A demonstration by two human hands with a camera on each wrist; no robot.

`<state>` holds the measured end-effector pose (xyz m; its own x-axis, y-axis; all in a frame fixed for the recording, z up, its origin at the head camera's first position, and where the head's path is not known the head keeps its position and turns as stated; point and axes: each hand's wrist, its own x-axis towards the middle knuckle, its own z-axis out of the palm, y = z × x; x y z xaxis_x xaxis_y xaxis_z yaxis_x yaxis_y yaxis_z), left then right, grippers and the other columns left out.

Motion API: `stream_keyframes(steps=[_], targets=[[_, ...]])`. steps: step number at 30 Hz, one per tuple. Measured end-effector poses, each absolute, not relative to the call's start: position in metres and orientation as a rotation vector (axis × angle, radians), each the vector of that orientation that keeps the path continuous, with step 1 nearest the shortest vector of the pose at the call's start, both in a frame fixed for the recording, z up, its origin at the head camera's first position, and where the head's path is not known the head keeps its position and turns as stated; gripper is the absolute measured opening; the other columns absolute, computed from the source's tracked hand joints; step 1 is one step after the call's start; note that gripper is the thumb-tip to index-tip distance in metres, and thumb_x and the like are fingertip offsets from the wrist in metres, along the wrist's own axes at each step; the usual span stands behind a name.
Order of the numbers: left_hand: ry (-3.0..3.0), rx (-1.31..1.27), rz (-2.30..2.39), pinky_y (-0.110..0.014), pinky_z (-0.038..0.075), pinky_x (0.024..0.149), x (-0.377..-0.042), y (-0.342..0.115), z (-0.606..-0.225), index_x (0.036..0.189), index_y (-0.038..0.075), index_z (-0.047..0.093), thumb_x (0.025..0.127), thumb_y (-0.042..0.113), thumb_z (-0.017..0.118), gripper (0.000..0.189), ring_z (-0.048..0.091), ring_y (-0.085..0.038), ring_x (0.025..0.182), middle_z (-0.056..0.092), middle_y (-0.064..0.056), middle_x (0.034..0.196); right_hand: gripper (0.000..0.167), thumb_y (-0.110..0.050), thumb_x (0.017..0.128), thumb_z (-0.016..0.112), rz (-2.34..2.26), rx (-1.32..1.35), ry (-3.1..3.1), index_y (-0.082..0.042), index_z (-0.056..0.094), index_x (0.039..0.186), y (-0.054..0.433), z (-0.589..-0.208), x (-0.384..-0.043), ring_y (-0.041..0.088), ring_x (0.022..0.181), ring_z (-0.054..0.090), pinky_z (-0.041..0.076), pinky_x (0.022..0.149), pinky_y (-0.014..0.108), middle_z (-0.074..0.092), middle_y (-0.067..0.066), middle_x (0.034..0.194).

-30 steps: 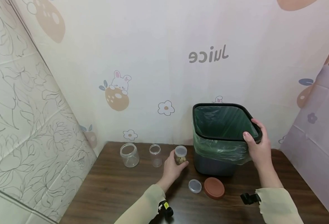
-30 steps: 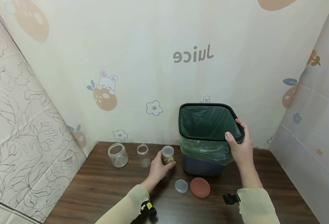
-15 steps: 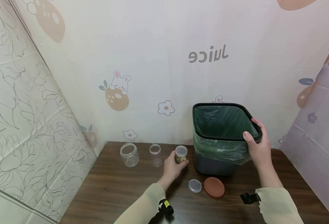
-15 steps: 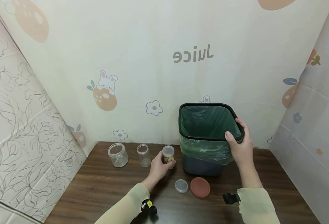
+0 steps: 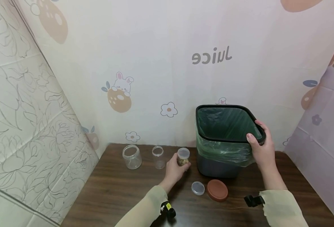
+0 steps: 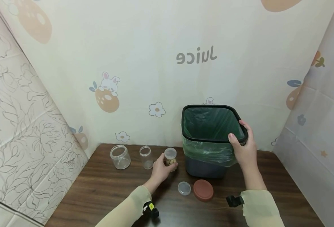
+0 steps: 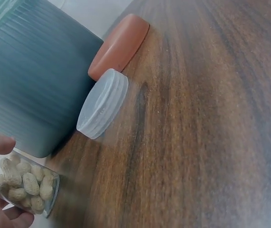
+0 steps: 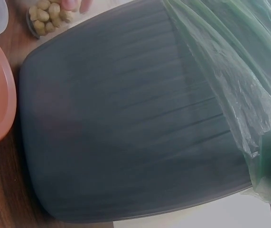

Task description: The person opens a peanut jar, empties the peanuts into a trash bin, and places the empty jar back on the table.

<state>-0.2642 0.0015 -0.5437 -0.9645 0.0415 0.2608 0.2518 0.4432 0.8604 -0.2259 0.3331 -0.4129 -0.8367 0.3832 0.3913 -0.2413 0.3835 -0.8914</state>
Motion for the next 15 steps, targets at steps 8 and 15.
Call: stream_keyframes(steps=[8, 15], targets=[[-2.414, -0.251, -1.628, -0.042, 0.06, 0.089, -0.259, -0.006, -0.529, 0.124, 0.015, 0.07, 0.088, 0.031, 0.092, 0.046, 0.071, -0.017, 0.1, 0.077, -0.001, 0.112, 0.071, -0.033, 0.102, 0.063, 1.48, -0.121, -2.097, -0.034, 0.039, 0.169, 0.334, -0.412, -0.226, 0.018, 0.121, 0.047, 0.038, 0.091, 0.026, 0.043, 0.01, 0.166], [-2.378, -0.255, -1.621, -0.039, 0.058, 0.091, -0.254, -0.013, -0.503, 0.129, 0.014, 0.07, 0.086, 0.029, 0.092, 0.051, 0.068, -0.015, 0.103, 0.075, -0.001, 0.116, 0.071, -0.033, 0.103, 0.064, 1.496, -0.103, -2.084, -0.036, 0.039, 0.169, 0.332, -0.412, -0.225, 0.013, 0.119, 0.047, 0.038, 0.091, 0.025, 0.043, 0.009, 0.166]])
